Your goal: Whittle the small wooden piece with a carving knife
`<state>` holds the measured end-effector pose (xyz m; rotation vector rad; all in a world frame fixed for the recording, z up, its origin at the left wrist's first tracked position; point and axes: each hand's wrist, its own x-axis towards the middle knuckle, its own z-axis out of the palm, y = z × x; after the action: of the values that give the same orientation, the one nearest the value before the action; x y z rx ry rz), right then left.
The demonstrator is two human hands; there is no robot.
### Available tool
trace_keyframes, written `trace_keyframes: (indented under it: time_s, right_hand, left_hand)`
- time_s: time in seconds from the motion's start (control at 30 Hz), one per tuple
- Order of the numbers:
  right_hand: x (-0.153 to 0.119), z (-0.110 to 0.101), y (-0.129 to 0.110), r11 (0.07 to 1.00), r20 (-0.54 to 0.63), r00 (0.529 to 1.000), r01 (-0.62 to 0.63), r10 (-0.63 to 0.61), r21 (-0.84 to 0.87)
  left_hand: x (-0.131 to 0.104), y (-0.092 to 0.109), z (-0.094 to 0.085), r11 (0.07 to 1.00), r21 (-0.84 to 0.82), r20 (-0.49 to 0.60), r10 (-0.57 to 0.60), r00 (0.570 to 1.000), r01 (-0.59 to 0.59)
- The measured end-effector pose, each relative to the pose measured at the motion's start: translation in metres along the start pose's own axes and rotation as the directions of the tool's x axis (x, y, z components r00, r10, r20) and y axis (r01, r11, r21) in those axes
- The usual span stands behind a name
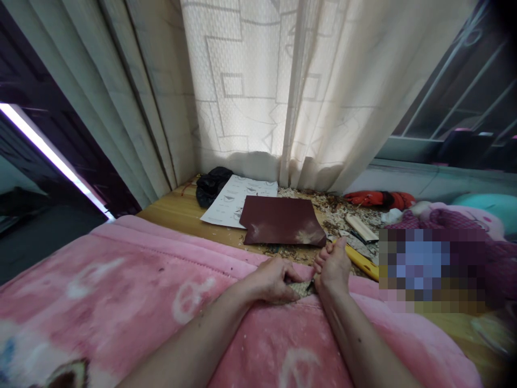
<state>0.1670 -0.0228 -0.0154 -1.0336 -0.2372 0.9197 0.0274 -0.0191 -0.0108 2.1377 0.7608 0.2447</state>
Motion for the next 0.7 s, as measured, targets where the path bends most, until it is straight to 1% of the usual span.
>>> trace_keyframes:
  time_s: [0.13, 0.23, 0.3, 0.4, 0.47, 0.53, 0.57, 0.63, 0.67, 0.7]
  right_hand:
    - [0.000, 0.000, 0.000, 1.000, -0.023, 1.000, -0.008, 0.008, -0.003]
    - [-0.002, 0.003, -0.003, 0.999, -0.011, 0.999, -0.041, 0.041, 0.005]
    - [-0.004, 0.006, -0.007, 0.998, 0.033, 0.998, -0.063, 0.062, 0.019]
    - [-0.008, 0.010, -0.009, 0.993, 0.133, 0.985, -0.116, 0.111, 0.030]
    - [-0.010, 0.012, -0.008, 0.982, 0.188, 0.964, -0.189, 0.186, 0.001]
    - [-0.013, 0.011, -0.006, 0.967, 0.216, 0.943, -0.252, 0.252, -0.028]
    - [-0.013, 0.010, -0.005, 0.964, 0.227, 0.938, -0.264, 0.262, -0.023]
    - [-0.012, 0.007, -0.007, 0.965, 0.249, 0.939, -0.257, 0.238, 0.047]
    - [-0.010, 0.005, -0.008, 0.962, 0.271, 0.934, -0.263, 0.234, 0.077]
    - [-0.008, 0.003, -0.011, 0.954, 0.307, 0.919, -0.287, 0.248, 0.086]
  left_hand:
    - [0.000, -0.001, 0.001, 1.000, 0.000, -0.013, 0.004, 1.000, -0.004]
    - [0.000, 0.000, 0.001, 1.000, 0.001, -0.016, 0.000, 1.000, 0.000]
    - [0.000, 0.000, 0.001, 1.000, 0.005, -0.010, -0.002, 1.000, 0.002]
    - [0.000, 0.000, 0.000, 1.000, 0.025, -0.007, 0.008, 1.000, -0.008]
    - [0.001, -0.001, -0.001, 0.999, 0.030, -0.007, 0.015, 1.000, -0.014]
    - [0.001, 0.000, -0.002, 0.999, 0.020, -0.003, 0.027, 1.000, -0.027]
    - [0.002, 0.000, -0.002, 0.999, 0.010, -0.003, 0.037, 0.999, -0.037]
    - [0.001, 0.001, -0.003, 0.997, -0.027, -0.004, 0.073, 0.997, -0.073]
    - [0.001, 0.001, -0.003, 0.994, -0.053, -0.004, 0.093, 0.996, -0.093]
    - [0.001, 0.002, -0.003, 0.991, -0.079, -0.006, 0.111, 0.994, -0.111]
